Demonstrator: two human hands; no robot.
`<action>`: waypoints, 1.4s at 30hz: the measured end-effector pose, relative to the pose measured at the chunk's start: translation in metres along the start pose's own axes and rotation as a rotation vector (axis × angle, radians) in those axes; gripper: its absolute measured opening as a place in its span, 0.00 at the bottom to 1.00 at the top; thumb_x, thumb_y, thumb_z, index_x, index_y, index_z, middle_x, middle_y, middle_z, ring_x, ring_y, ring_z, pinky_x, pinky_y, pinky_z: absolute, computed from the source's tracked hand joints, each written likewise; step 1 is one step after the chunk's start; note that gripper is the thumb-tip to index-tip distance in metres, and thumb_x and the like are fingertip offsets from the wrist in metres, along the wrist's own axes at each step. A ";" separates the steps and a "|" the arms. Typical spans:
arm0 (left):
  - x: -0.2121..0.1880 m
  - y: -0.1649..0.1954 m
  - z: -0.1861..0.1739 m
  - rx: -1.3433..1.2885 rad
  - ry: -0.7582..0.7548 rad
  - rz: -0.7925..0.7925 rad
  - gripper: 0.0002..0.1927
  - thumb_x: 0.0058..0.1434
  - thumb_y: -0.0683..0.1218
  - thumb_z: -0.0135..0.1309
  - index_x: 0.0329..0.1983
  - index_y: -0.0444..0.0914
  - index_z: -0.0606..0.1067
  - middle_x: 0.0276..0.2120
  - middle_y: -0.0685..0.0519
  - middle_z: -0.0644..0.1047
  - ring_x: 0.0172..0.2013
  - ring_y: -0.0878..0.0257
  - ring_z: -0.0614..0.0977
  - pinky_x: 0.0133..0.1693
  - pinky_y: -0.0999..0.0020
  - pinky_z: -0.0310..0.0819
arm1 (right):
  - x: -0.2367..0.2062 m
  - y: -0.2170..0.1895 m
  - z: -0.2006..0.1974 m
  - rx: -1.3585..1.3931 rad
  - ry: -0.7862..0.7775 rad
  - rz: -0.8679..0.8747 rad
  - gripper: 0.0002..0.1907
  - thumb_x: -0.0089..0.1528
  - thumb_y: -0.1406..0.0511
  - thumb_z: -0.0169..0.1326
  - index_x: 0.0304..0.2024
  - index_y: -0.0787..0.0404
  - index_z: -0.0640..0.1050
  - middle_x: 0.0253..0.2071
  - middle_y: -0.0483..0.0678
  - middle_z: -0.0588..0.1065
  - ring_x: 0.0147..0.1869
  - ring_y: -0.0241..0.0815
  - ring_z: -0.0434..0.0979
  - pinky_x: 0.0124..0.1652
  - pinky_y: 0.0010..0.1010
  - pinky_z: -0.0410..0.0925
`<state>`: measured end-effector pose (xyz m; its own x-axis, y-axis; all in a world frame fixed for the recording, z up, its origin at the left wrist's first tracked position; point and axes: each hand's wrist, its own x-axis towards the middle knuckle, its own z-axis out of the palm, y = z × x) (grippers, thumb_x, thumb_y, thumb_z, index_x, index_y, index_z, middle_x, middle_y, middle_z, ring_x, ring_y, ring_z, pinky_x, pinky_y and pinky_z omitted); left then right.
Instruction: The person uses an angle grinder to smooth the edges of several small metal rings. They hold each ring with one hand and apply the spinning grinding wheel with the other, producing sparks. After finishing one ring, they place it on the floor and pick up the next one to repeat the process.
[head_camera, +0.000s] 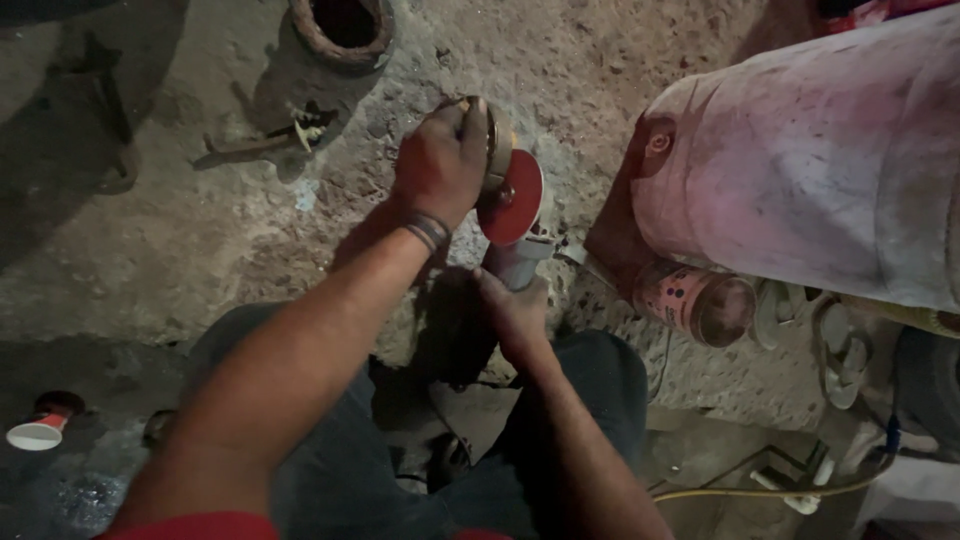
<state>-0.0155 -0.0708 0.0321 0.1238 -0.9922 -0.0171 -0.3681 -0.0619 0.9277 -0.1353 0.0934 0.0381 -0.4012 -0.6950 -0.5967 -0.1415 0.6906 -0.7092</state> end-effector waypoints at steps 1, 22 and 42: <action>0.000 0.001 0.001 -0.007 0.003 -0.009 0.20 0.70 0.56 0.48 0.36 0.36 0.80 0.33 0.35 0.80 0.38 0.37 0.82 0.39 0.50 0.75 | 0.000 0.001 0.000 0.005 -0.001 0.018 0.16 0.59 0.61 0.65 0.34 0.71 0.80 0.29 0.51 0.77 0.28 0.39 0.73 0.29 0.36 0.67; 0.015 -0.020 0.012 -0.136 0.096 0.000 0.25 0.64 0.59 0.59 0.28 0.32 0.75 0.25 0.39 0.79 0.28 0.44 0.82 0.33 0.57 0.74 | -0.021 -0.012 -0.010 0.161 -0.061 -0.121 0.11 0.60 0.63 0.63 0.34 0.66 0.80 0.29 0.44 0.78 0.29 0.33 0.75 0.28 0.28 0.68; 0.026 -0.038 0.020 -0.132 0.107 -0.238 0.26 0.62 0.57 0.58 0.23 0.28 0.77 0.21 0.38 0.79 0.24 0.51 0.82 0.32 0.55 0.73 | -0.022 -0.020 -0.009 0.039 -0.025 -0.173 0.11 0.56 0.66 0.64 0.36 0.67 0.79 0.30 0.45 0.79 0.31 0.35 0.78 0.31 0.30 0.72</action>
<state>-0.0171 -0.0965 -0.0111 0.2919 -0.9338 -0.2071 -0.1952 -0.2701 0.9428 -0.1320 0.0967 0.0693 -0.3513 -0.8078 -0.4733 -0.1710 0.5524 -0.8158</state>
